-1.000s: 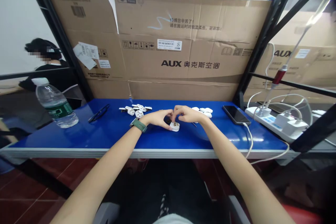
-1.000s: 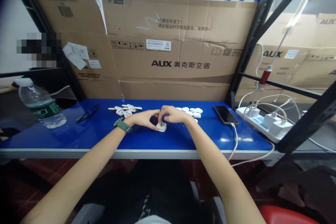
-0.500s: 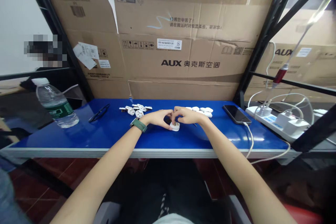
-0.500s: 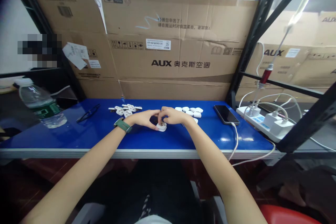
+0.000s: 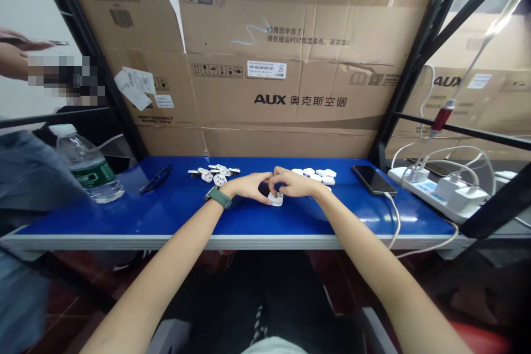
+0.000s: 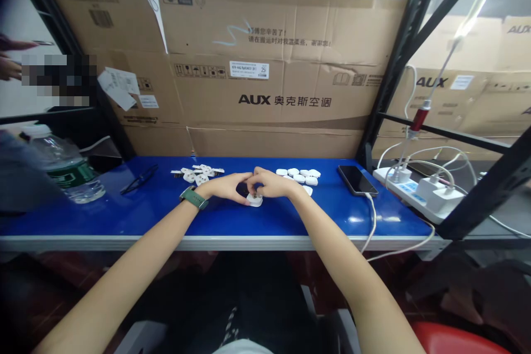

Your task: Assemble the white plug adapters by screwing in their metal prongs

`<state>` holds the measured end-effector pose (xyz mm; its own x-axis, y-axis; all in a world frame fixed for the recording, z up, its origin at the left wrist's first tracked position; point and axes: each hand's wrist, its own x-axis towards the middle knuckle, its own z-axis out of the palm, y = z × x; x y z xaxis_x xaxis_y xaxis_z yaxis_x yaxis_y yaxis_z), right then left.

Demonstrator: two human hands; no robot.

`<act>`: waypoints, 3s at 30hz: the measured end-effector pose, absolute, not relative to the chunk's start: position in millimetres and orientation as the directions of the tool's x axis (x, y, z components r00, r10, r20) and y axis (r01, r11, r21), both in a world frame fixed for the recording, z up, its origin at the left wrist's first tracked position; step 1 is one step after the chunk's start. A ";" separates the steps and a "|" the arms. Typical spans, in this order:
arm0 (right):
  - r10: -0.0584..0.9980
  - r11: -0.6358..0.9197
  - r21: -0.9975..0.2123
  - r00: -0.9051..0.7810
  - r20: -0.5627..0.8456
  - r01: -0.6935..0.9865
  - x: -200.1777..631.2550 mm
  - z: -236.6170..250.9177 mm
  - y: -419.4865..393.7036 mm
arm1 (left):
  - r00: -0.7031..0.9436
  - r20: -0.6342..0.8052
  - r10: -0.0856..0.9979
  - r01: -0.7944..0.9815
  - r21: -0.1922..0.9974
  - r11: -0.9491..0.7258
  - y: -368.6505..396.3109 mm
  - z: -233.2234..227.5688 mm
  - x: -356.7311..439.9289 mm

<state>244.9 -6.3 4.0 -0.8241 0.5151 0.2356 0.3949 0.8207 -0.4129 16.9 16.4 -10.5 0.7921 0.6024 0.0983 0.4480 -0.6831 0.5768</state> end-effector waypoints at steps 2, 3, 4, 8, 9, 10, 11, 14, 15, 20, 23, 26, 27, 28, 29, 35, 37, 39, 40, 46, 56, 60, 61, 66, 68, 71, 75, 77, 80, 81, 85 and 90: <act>0.511 0.826 -0.411 -0.822 0.252 0.387 245.2 4.9 -6.4 | 0.793 0.098 0.602 0.448 0.577 -0.683 15.8 -9.8 17.1; 0.507 0.828 -0.410 -0.822 0.259 0.382 245.5 5.3 -6.1 | 0.795 0.094 0.599 0.444 0.582 -0.681 15.6 -9.7 17.2; 0.504 0.831 -0.409 -0.823 0.264 0.378 245.8 5.5 -5.5 | 0.798 0.091 0.595 0.439 0.588 -0.679 15.6 -9.7 17.3; 0.490 0.844 -0.376 -0.834 0.254 0.382 245.9 5.1 -4.1 | 0.806 0.094 0.585 0.422 0.602 -0.678 15.6 -10.1 17.4; 0.490 0.846 -0.367 -0.835 0.249 0.386 245.6 4.7 -4.4 | 0.805 0.096 0.586 0.423 0.600 -0.679 15.6 -10.1 17.3; 0.491 0.846 -0.363 -0.836 0.245 0.390 245.2 4.4 -5.0 | 0.804 0.098 0.587 0.425 0.595 -0.682 15.6 -10.1 17.3; 0.493 0.845 -0.361 -0.835 0.243 0.394 244.9 4.0 -5.8 | 0.802 0.100 0.589 0.429 0.589 -0.684 15.7 -10.1 17.3; 0.508 0.836 -0.363 -0.829 0.234 0.411 243.8 3.2 -8.5 | 0.798 0.110 0.593 0.436 0.574 -0.693 16.1 -10.3 17.0; 0.511 0.835 -0.362 -0.829 0.228 0.415 243.4 3.0 -9.3 | 0.797 0.114 0.592 0.434 0.573 -0.695 16.3 -10.4 16.9; 0.531 0.816 -0.374 -0.828 0.182 0.441 241.6 0.4 -10.5 | 0.798 0.117 0.591 0.433 0.570 -0.698 16.1 -10.7 16.1; 0.547 0.803 -0.380 -0.821 0.163 0.460 240.9 -1.3 -9.8 | 0.789 0.120 0.603 0.450 0.556 -0.699 14.9 -10.0 15.9; 0.541 0.802 -0.401 -0.824 0.170 0.443 242.3 -0.7 -8.3 | 0.790 0.118 0.602 0.454 0.547 -0.703 13.6 -8.7 16.0; 0.533 0.805 -0.407 -0.828 0.173 0.432 243.2 0.0 -7.7 | 0.792 0.116 0.600 0.455 0.544 -0.705 13.3 -8.3 16.1; 0.525 0.808 -0.410 -0.833 0.177 0.422 244.2 0.6 -7.2 | 0.793 0.114 0.598 0.455 0.541 -0.707 13.1 -8.1 16.2; 0.516 0.814 -0.409 -0.837 0.181 0.413 245.1 1.2 -6.8 | 0.795 0.115 0.596 0.454 0.540 -0.709 13.0 -8.0 16.2; 0.508 0.833 -0.379 -0.830 0.230 0.404 247.0 4.2 -8.5 | 0.799 0.126 0.588 0.436 0.552 -0.710 16.4 -11.0 16.1; 0.506 0.834 -0.388 -0.824 0.255 0.392 247.8 6.1 -9.0 | 0.802 0.130 0.583 0.421 0.568 -0.707 18.2 -12.7 16.0; 0.503 0.834 -0.408 -0.816 0.284 0.372 249.3 8.4 -8.5 | 0.808 0.136 0.573 0.401 0.586 -0.704 19.1 -13.8 16.2; 0.504 0.832 -0.420 -0.812 0.295 0.364 250.2 9.5 -8.0 | 0.811 0.135 0.570 0.394 0.593 -0.702 19.1 -13.9 16.3; 0.512 0.802 -0.468 -0.831 0.217 0.371 250.7 11.7 -6.3 | 0.799 0.126 0.588 0.416 0.591 -0.692 15.3 -11.2 17.1; 0.538 0.818 -0.370 -0.814 0.222 0.440 243.3 7.6 -10.3 | 0.800 0.126 0.586 0.436 0.548 -0.714 19.6 -13.9 16.4; 0.616 0.787 -0.312 -0.705 0.352 0.532 249.8 5.7 -1.4 | 0.805 0.107 0.583 0.431 0.569 -0.700 14.6 -9.5 17.9; 0.676 0.735 -0.289 -0.633 0.378 0.613 252.8 4.3 1.7 | 0.815 0.100 0.571 0.420 0.576 -0.701 12.7 -7.7 18.5; 0.884 0.447 -0.154 -0.409 0.227 0.881 265.6 -3.8 10.6 | 0.850 0.076 0.521 0.407 0.532 -0.743 3.9 1.3 20.4; 0.905 0.411 -0.102 -0.392 0.167 0.906 266.7 -5.6 10.5 | 0.856 0.074 0.511 0.405 0.517 -0.754 2.1 2.6 20.6; 0.918 0.385 -0.088 -0.371 0.140 0.919 264.7 -7.0 8.2 | 0.863 0.078 0.500 0.392 0.520 -0.758 1.4 2.2 20.5; 0.928 0.358 -0.098 -0.342 0.146 0.929 261.3 -7.5 5.6 | 0.864 0.082 0.498 0.386 0.526 -0.757 2.0 0.9 20.5; 0.928 0.349 -0.126 -0.325 0.180 0.928 260.3 -5.8 6.2 | 0.864 0.078 0.497 0.389 0.523 -0.759 2.3 0.8 20.7; 0.891 0.397 -0.288 -0.290 0.350 0.872 258.9 0.2 9.6 | 0.862 0.068 0.503 0.403 0.510 -0.760 2.5 1.2 21.2; 0.869 0.428 -0.367 -0.266 0.416 0.826 258.3 2.8 10.9 | 0.861 0.068 0.503 0.404 0.507 -0.761 2.4 1.5 21.4; 0.856 0.503 -0.728 -0.156 0.492 0.466 255.1 11.5 11.5 | 0.876 0.085 0.475 0.368 0.520 -0.771 1.4 3.2 22.2; 0.801 0.575 -0.816 -0.246 0.546 0.064 249.3 16.0 -0.3 | 0.865 0.080 0.495 0.389 0.517 -0.763 2.4 2.0 20.8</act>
<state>249.3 -0.3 16.0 -0.2455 0.8012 0.5457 0.0639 0.5751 -0.8156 20.8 2.4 2.0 0.8649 0.4954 0.0804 0.3887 -0.7625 0.5172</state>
